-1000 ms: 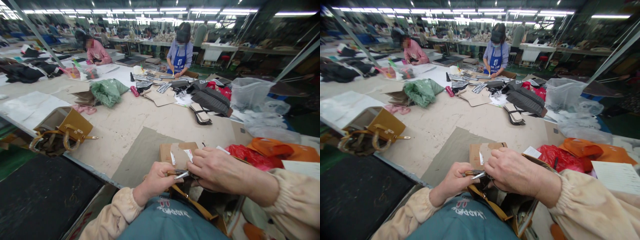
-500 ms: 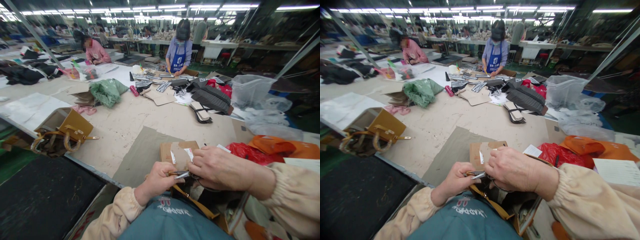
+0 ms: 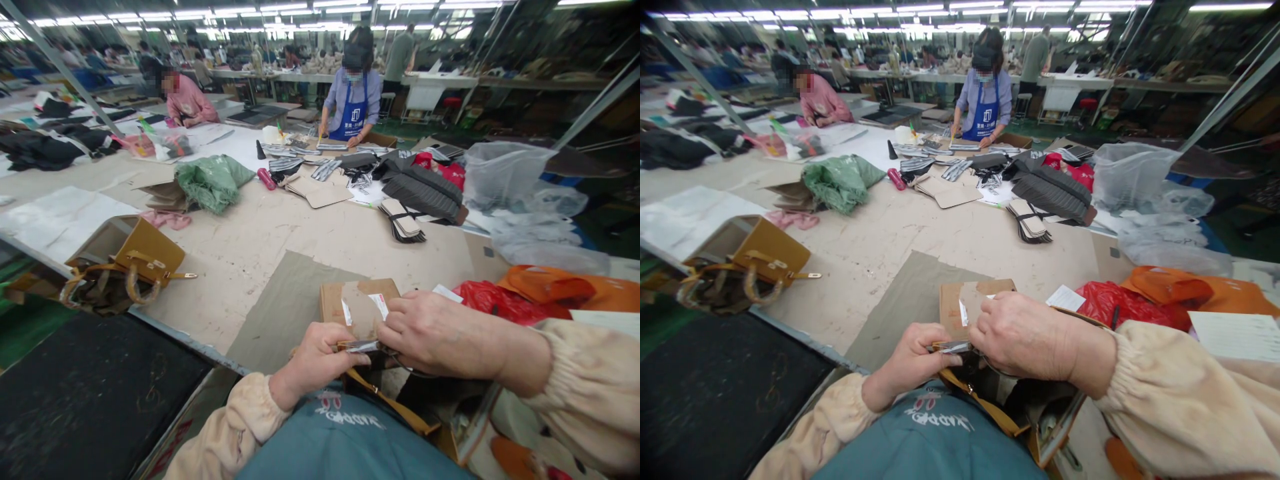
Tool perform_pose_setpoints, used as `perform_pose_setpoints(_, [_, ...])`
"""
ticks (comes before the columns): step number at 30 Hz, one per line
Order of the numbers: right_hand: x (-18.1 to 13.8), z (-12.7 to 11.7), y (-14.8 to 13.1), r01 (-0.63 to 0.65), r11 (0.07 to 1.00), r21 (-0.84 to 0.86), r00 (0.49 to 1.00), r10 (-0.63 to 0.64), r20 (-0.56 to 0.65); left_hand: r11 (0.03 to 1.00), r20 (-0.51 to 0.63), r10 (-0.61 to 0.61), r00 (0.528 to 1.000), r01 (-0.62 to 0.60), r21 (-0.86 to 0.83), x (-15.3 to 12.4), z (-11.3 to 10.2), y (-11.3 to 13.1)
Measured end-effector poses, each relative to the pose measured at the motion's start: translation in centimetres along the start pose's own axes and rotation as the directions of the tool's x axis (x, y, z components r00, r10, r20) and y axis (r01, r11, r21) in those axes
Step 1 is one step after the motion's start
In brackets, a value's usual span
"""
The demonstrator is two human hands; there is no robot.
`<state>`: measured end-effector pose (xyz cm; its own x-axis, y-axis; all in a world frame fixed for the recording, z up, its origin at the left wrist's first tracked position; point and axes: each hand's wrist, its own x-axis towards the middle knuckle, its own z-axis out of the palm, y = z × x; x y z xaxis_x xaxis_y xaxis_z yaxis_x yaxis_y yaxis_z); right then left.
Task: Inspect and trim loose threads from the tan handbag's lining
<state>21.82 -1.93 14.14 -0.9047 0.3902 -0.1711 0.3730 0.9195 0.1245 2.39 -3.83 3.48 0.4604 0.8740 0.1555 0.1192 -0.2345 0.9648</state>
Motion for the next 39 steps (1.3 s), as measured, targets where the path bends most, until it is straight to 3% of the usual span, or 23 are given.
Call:
perform_pose_setpoints(11, [0.2,-0.1,-0.2,-0.002,1.000,-0.031,1.000,0.003,0.007,1.000,0.003,0.007,1.000,-0.007,-0.009,0.0,0.0,-0.2])
perform_pose_setpoints(18, [0.6,-0.7,-0.5,-0.068,0.996,-0.054,0.998,0.068,0.001,0.999,0.005,0.000,1.000,0.000,-0.033,-0.2,0.0,-0.2])
perform_pose_setpoints(29, [0.5,0.0,-0.2,0.006,0.999,-0.043,1.000,-0.007,-0.010,0.997,0.010,0.072,0.997,-0.072,-0.008,-0.2,0.3,-0.8])
perform_pose_setpoints(39, [0.3,0.4,-0.2,0.039,0.997,-0.065,0.999,-0.039,-0.004,0.999,0.034,0.043,0.999,-0.042,-0.018,-0.2,0.2,-0.9])
